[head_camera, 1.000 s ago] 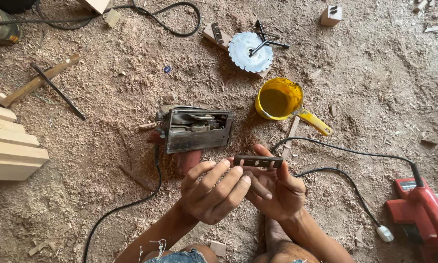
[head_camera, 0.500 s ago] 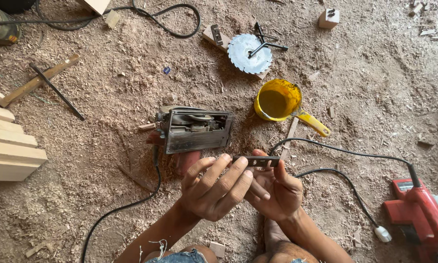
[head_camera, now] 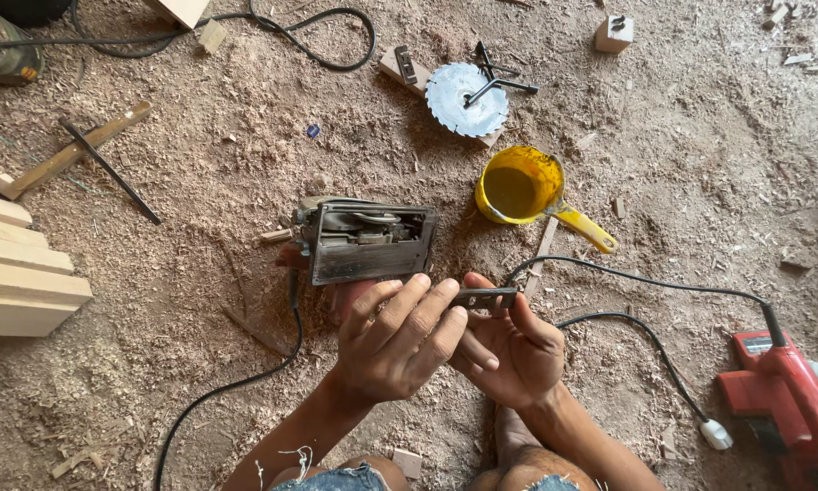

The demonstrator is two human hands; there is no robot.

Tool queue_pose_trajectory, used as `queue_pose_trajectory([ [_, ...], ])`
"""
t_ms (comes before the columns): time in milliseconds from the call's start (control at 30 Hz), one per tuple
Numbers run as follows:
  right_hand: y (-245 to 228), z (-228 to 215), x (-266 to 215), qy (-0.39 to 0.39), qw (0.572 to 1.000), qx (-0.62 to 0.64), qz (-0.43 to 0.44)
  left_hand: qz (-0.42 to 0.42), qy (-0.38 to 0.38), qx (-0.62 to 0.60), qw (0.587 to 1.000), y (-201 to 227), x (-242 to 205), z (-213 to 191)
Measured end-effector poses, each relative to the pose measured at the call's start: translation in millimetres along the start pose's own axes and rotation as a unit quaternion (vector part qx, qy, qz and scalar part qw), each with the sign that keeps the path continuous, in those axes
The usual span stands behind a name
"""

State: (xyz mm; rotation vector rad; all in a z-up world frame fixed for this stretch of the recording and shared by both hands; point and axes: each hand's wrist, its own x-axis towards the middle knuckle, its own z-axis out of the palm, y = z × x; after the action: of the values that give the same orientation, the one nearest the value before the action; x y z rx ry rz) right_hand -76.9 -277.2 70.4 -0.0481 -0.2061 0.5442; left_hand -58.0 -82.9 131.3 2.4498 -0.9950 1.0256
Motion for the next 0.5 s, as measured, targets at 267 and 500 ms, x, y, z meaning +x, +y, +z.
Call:
queue_pose_trajectory([
  [267,1.2,2.8,0.5,0.011,1.0,0.019,0.01,-0.001,0.005,-0.002,1.0,1.4,0.2,-5.3],
  [500,3.9,1.4,1.8,0.032,0.999,0.008,0.017,-0.01,-0.005,-0.004,1.0,1.6,1.9,-7.7],
])
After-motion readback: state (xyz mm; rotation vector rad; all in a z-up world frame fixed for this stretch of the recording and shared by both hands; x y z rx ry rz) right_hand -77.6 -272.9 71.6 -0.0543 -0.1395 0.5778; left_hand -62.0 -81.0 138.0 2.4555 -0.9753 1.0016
